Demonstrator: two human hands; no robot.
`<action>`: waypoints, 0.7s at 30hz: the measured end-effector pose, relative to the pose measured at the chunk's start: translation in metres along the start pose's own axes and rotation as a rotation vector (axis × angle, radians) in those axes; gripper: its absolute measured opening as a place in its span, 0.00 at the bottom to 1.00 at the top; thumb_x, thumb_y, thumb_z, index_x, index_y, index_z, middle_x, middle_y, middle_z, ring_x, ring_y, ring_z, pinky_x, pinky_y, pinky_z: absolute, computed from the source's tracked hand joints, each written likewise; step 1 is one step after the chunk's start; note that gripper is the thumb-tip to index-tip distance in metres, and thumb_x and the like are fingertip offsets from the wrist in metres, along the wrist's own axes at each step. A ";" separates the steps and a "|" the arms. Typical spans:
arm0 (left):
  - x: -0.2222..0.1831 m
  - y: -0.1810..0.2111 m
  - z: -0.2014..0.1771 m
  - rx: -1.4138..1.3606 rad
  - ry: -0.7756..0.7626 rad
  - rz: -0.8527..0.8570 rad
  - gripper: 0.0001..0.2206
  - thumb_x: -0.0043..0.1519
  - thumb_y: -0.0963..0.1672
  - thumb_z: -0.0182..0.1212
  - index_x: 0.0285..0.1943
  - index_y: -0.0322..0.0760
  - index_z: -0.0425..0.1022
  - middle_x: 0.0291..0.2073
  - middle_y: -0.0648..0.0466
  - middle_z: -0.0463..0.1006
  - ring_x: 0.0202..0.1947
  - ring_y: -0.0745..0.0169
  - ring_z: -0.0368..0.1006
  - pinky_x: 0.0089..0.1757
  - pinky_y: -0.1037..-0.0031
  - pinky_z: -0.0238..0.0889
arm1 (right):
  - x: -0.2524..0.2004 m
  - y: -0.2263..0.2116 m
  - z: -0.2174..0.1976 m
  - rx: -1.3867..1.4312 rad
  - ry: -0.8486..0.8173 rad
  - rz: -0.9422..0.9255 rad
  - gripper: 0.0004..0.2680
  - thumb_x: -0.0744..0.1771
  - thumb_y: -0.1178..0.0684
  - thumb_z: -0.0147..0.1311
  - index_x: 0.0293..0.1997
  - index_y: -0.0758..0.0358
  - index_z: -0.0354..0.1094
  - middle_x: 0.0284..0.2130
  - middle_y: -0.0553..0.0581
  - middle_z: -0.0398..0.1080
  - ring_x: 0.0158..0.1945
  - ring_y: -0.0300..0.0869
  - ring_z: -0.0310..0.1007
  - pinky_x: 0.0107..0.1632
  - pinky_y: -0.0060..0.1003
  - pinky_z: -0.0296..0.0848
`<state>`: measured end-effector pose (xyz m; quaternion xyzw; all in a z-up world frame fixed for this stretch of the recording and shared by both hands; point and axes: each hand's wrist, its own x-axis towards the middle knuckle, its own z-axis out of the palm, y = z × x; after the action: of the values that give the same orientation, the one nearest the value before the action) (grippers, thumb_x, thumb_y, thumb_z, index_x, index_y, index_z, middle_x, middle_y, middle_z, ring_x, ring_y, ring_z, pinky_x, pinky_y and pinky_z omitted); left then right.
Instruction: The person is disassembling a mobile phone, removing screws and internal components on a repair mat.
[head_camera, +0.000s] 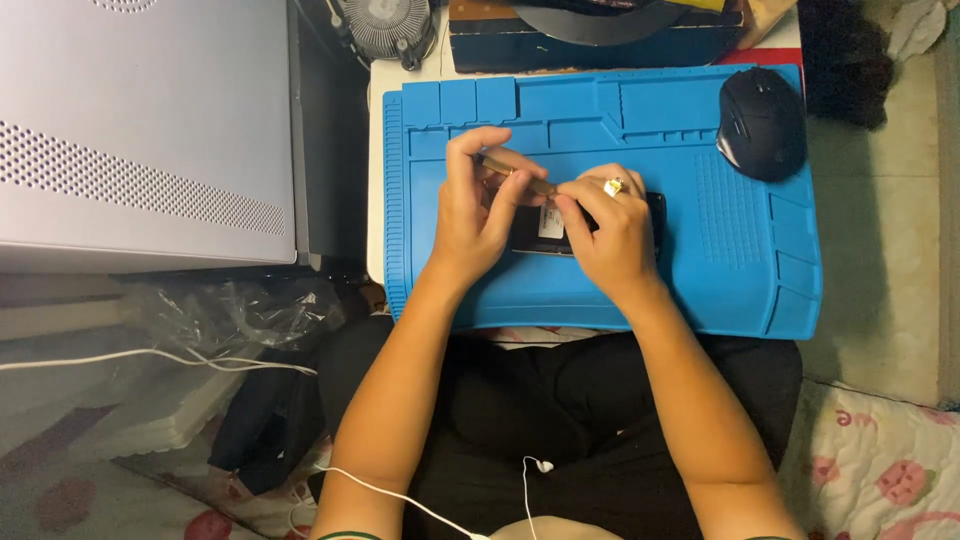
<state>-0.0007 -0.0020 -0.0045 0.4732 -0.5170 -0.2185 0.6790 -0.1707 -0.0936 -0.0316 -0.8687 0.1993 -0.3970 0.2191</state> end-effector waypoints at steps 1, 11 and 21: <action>0.000 0.000 0.000 0.000 0.000 0.000 0.14 0.75 0.39 0.52 0.67 0.32 0.56 0.43 0.47 0.83 0.36 0.56 0.85 0.38 0.67 0.84 | 0.000 -0.001 0.000 0.000 0.000 0.000 0.05 0.73 0.56 0.56 0.42 0.60 0.76 0.29 0.51 0.76 0.45 0.50 0.77 0.54 0.46 0.69; 0.003 0.005 -0.006 0.002 0.043 0.038 0.15 0.75 0.38 0.51 0.68 0.31 0.54 0.43 0.46 0.82 0.37 0.54 0.85 0.39 0.66 0.84 | 0.005 -0.006 -0.003 0.028 0.030 0.022 0.04 0.73 0.58 0.56 0.42 0.59 0.77 0.30 0.51 0.77 0.44 0.51 0.77 0.52 0.45 0.70; 0.001 0.003 -0.002 0.027 0.012 0.036 0.16 0.75 0.39 0.52 0.69 0.31 0.55 0.42 0.46 0.83 0.35 0.56 0.84 0.37 0.66 0.83 | 0.006 -0.009 -0.003 0.038 0.029 0.020 0.03 0.72 0.60 0.58 0.42 0.59 0.76 0.32 0.52 0.78 0.44 0.51 0.77 0.51 0.45 0.70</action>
<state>0.0011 -0.0006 -0.0016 0.4745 -0.5240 -0.1963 0.6795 -0.1681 -0.0904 -0.0211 -0.8566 0.2035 -0.4109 0.2364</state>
